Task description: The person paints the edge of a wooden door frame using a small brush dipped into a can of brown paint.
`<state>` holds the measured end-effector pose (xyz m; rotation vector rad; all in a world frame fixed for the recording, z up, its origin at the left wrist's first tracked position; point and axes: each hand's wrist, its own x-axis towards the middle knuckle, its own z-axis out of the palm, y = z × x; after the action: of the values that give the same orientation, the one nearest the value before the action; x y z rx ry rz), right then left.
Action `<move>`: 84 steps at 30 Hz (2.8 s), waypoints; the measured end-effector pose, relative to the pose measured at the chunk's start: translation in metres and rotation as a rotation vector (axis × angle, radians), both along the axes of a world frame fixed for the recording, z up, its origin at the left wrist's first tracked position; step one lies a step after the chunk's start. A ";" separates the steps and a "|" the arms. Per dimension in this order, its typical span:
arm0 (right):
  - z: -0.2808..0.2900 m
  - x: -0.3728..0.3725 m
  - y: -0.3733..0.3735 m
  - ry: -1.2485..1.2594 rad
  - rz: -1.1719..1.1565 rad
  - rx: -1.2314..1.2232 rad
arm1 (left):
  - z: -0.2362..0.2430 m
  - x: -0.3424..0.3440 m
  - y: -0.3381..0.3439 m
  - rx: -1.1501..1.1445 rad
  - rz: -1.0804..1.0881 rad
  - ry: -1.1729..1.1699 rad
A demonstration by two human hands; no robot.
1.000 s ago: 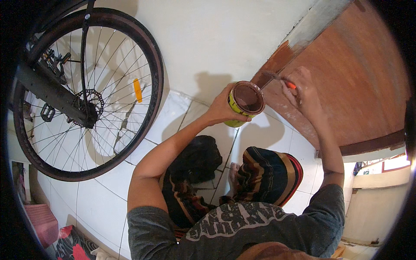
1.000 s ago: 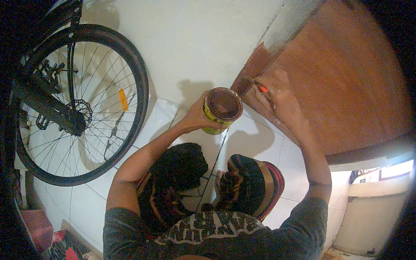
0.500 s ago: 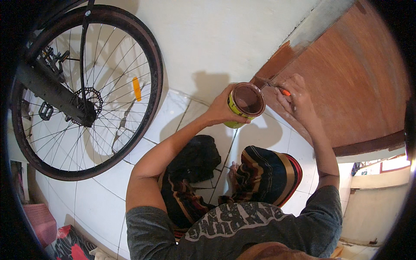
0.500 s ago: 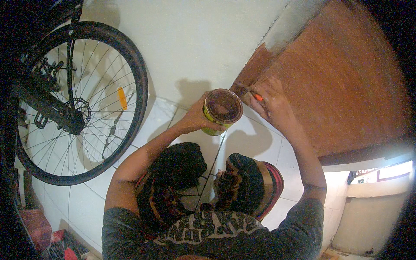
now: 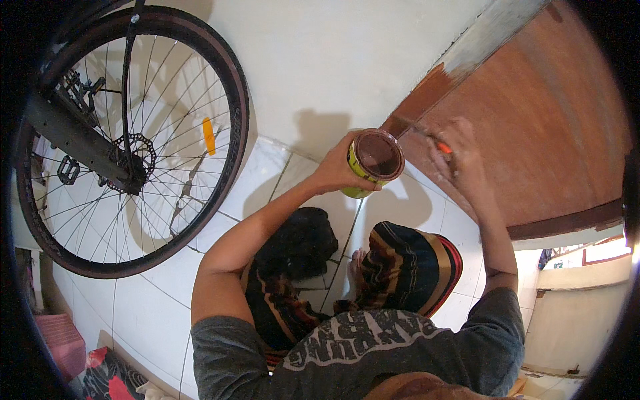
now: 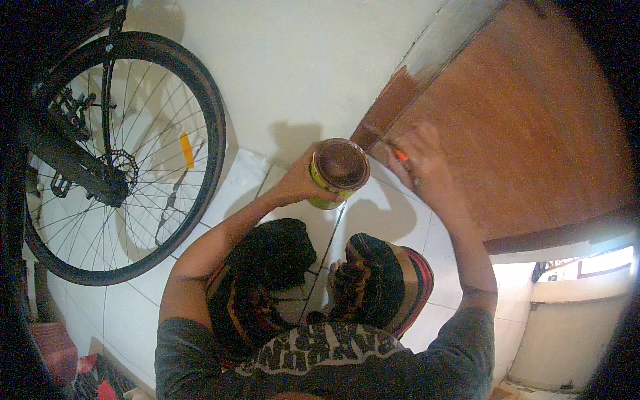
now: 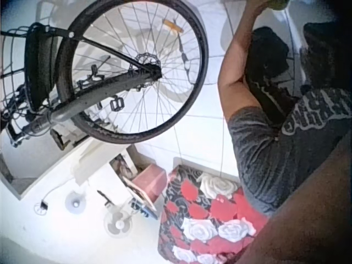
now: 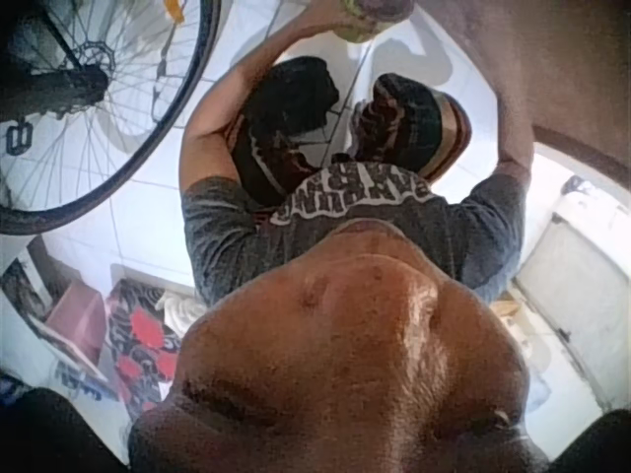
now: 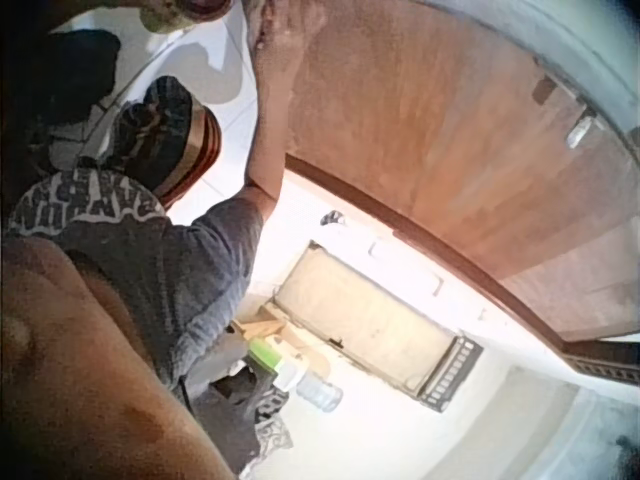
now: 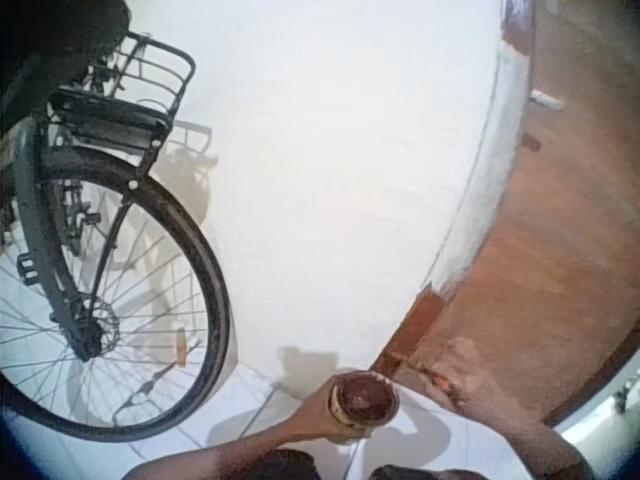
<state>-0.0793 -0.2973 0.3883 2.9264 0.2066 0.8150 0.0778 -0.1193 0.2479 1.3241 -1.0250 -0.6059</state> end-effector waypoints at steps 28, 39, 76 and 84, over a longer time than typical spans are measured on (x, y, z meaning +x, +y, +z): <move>0.011 -0.018 -0.012 -0.092 -0.036 -0.069 | -0.027 0.006 0.006 -0.045 0.003 0.004; -0.025 -0.012 -0.028 0.016 -0.053 -0.065 | -0.021 0.004 0.006 -0.011 -0.030 0.016; 0.061 0.017 -0.010 -0.213 -0.061 -0.017 | -0.023 0.003 0.003 -0.069 -0.061 0.033; 0.073 0.005 0.008 -0.211 -0.190 0.129 | -0.018 0.004 0.005 -0.065 -0.064 0.052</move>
<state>-0.0746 -0.2890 0.4616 2.8867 -0.1430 1.1328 0.0821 -0.1138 0.2295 1.2161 -1.0389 -0.6467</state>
